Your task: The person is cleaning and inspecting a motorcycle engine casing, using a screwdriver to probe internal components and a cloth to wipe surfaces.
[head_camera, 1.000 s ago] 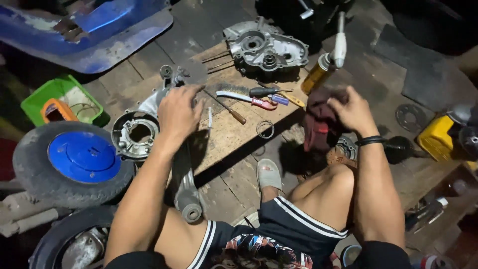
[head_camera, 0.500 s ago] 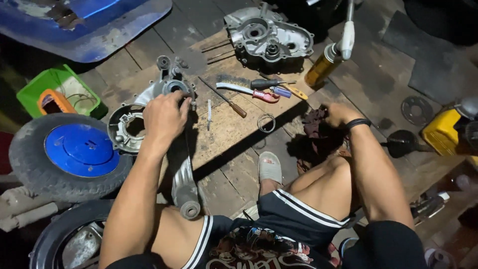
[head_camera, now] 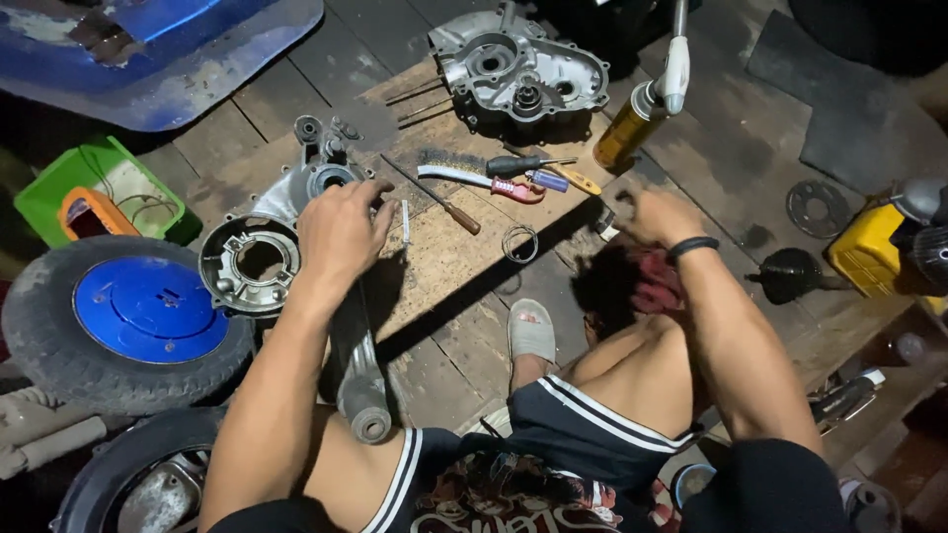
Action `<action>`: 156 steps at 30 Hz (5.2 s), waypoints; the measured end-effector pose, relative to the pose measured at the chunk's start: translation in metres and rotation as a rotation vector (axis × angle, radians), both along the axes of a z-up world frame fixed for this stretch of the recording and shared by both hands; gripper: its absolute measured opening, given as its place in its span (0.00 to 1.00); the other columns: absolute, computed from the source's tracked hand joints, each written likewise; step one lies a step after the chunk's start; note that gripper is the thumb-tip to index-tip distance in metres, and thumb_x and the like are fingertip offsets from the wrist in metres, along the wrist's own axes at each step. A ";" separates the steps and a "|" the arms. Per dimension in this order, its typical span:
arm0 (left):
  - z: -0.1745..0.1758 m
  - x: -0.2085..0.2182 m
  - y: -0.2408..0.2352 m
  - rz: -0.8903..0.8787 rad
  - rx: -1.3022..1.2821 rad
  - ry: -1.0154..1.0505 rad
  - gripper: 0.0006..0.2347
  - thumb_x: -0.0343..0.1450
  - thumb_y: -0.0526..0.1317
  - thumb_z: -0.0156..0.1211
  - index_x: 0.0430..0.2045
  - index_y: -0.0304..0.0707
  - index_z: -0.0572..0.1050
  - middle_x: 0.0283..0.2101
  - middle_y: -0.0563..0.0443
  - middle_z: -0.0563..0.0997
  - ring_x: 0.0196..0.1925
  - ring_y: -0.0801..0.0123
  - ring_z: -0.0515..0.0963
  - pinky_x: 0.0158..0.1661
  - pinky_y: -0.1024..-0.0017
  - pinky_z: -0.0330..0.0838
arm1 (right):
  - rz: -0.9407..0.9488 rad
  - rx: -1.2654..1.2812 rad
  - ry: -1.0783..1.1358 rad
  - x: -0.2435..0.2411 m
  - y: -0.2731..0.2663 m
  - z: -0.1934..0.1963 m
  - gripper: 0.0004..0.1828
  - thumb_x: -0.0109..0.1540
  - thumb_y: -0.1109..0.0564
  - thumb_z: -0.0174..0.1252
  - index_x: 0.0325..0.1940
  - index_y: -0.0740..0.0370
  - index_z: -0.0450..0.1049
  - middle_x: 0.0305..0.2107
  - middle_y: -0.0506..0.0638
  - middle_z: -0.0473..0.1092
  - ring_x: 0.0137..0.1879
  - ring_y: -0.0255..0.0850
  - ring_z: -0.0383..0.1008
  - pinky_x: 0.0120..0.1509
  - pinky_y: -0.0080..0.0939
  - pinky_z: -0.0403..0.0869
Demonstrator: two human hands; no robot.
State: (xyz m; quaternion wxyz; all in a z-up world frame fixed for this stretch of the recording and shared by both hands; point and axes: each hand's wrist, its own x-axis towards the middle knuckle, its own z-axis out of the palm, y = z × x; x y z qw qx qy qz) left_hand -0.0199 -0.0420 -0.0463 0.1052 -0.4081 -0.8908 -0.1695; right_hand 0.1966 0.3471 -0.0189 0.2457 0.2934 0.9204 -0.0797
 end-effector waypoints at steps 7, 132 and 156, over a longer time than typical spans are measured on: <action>0.021 0.007 -0.016 0.039 -0.012 -0.051 0.09 0.73 0.44 0.61 0.45 0.51 0.82 0.31 0.52 0.83 0.36 0.56 0.84 0.38 0.59 0.77 | 0.133 0.046 0.130 -0.067 -0.033 -0.017 0.26 0.66 0.40 0.54 0.64 0.53 0.71 0.49 0.64 0.76 0.59 0.63 0.76 0.59 0.64 0.76; 0.034 -0.047 -0.189 0.704 -0.014 -1.172 0.44 0.68 0.70 0.21 0.71 0.33 0.52 0.76 0.34 0.49 0.80 0.48 0.48 0.75 0.44 0.36 | 0.469 -0.558 1.389 -0.166 -0.198 0.002 0.21 0.72 0.52 0.61 0.57 0.65 0.58 0.44 0.60 0.64 0.49 0.51 0.67 0.54 0.50 0.69; -0.006 -0.071 -0.185 0.665 0.018 -1.066 0.30 0.72 0.72 0.24 0.08 0.54 0.52 0.14 0.63 0.51 0.13 0.77 0.52 0.36 0.70 0.71 | 0.942 -0.448 0.901 -0.144 -0.267 -0.018 0.18 0.70 0.48 0.59 0.51 0.63 0.64 0.35 0.59 0.77 0.28 0.46 0.75 0.25 0.42 0.77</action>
